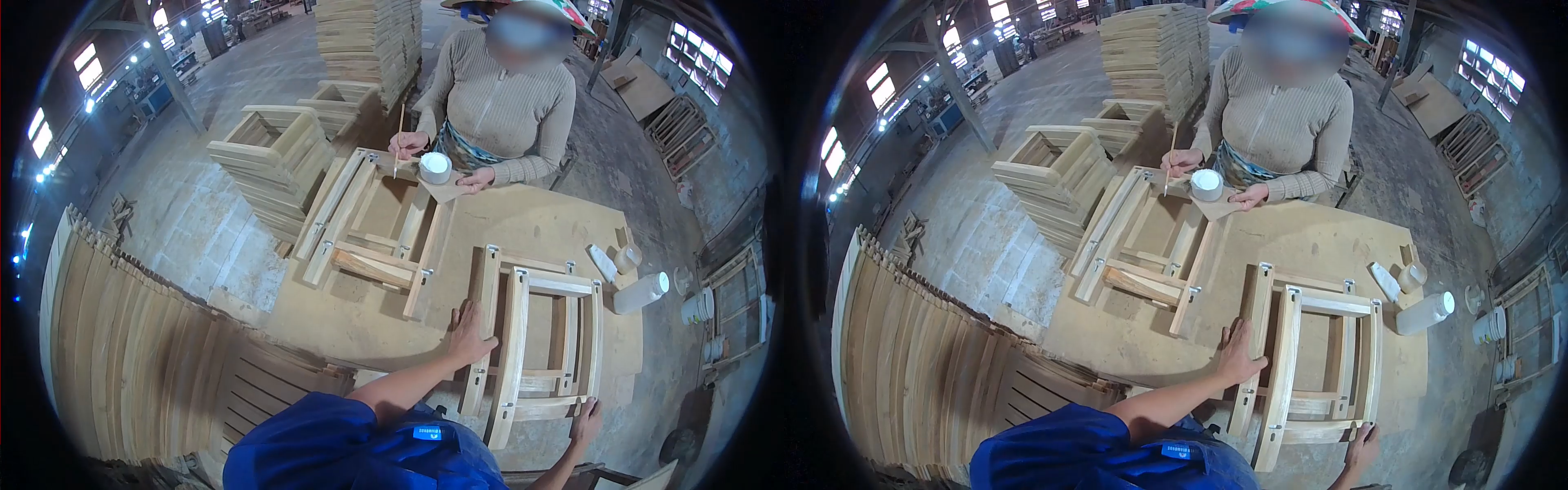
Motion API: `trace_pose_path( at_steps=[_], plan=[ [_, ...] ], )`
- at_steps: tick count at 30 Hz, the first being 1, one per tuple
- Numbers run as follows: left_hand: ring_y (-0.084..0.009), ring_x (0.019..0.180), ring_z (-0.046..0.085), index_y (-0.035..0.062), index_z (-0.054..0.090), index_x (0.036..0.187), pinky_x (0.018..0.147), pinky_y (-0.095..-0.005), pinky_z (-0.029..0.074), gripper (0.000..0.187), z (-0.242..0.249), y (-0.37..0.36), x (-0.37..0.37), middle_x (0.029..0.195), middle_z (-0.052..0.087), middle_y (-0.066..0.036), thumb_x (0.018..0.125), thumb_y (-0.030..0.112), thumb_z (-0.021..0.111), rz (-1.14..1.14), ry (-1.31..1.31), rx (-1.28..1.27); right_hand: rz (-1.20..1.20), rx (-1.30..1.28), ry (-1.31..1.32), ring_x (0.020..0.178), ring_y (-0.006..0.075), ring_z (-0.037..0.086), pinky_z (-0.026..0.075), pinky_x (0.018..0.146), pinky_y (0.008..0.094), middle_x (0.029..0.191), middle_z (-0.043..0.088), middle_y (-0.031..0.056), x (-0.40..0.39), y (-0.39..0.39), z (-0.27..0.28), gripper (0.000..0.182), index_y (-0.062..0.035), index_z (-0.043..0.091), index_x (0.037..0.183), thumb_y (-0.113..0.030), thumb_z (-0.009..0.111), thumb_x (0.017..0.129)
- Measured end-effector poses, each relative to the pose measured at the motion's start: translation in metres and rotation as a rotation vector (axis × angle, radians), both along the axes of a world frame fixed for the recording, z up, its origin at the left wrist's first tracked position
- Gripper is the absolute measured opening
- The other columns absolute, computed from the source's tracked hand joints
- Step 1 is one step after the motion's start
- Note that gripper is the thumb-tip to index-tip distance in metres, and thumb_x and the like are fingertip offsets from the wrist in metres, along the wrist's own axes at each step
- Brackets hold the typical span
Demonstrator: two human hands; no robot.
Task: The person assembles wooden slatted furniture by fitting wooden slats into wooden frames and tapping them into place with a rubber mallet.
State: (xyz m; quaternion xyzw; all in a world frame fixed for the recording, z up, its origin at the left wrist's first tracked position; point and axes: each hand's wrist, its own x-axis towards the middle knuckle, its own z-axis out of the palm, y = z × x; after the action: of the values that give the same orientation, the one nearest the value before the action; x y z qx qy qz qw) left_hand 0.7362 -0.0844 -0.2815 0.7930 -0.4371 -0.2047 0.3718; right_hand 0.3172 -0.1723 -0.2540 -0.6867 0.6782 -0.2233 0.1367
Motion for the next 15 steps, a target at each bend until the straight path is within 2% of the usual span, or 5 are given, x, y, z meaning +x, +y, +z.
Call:
trace_pose_path(
  at_steps=[5,7,10,12,15],
  plan=[
    [-0.0387,0.151,0.015,-0.0087,0.015,0.153,0.124,-0.0492,0.008,0.106,0.004,0.005,0.000,0.159,0.023,-0.029,0.078,0.039,0.073,-0.001,-0.006,0.008,0.018,0.181,-0.035,0.105,0.0447,0.064,0.049,0.090,0.0464,0.112,0.067,0.0267,0.024,0.013,0.046,0.055,0.0051,0.056,0.127,-0.040,0.057,0.096],
    [-0.0422,0.150,0.016,-0.0049,0.012,0.155,0.124,-0.0468,0.012,0.110,-0.003,0.001,-0.001,0.159,0.021,-0.029,0.076,0.035,0.078,-0.004,0.035,0.040,0.042,0.188,-0.027,0.113,0.0431,0.062,0.048,0.095,0.0465,0.121,0.064,0.0282,0.014,0.009,0.032,0.067,0.0048,0.054,0.129,-0.047,0.066,0.088],
    [-0.0480,0.148,0.014,-0.0010,0.012,0.156,0.124,-0.0473,0.014,0.116,-0.008,-0.008,-0.009,0.160,0.020,-0.026,0.070,0.027,0.085,0.077,0.124,0.123,0.346,0.365,-0.186,0.128,0.0359,0.055,0.044,0.106,0.0446,0.135,0.057,0.0267,-0.023,-0.019,0.020,0.112,0.0034,0.039,0.144,-0.051,0.090,0.061],
    [-0.0395,0.151,0.014,0.0000,0.009,0.157,0.124,-0.0458,0.009,0.113,-0.020,-0.010,-0.007,0.161,0.019,-0.024,0.072,0.023,0.081,0.038,0.034,0.080,0.441,0.323,-0.068,0.129,0.0393,0.052,0.042,0.108,0.0426,0.138,0.052,0.0297,-0.046,-0.028,-0.007,0.120,0.0080,0.034,0.145,-0.059,0.087,0.060],
    [-0.0346,0.150,0.018,0.0009,0.009,0.157,0.125,-0.0450,0.006,0.110,-0.033,-0.012,-0.001,0.161,0.020,-0.024,0.074,0.021,0.079,-0.033,-0.112,0.006,0.379,0.420,-0.264,0.124,0.0399,0.056,0.044,0.105,0.0433,0.129,0.060,0.0268,-0.036,-0.021,0.028,0.110,-0.0005,0.043,0.142,-0.051,0.091,0.057]
  ],
)
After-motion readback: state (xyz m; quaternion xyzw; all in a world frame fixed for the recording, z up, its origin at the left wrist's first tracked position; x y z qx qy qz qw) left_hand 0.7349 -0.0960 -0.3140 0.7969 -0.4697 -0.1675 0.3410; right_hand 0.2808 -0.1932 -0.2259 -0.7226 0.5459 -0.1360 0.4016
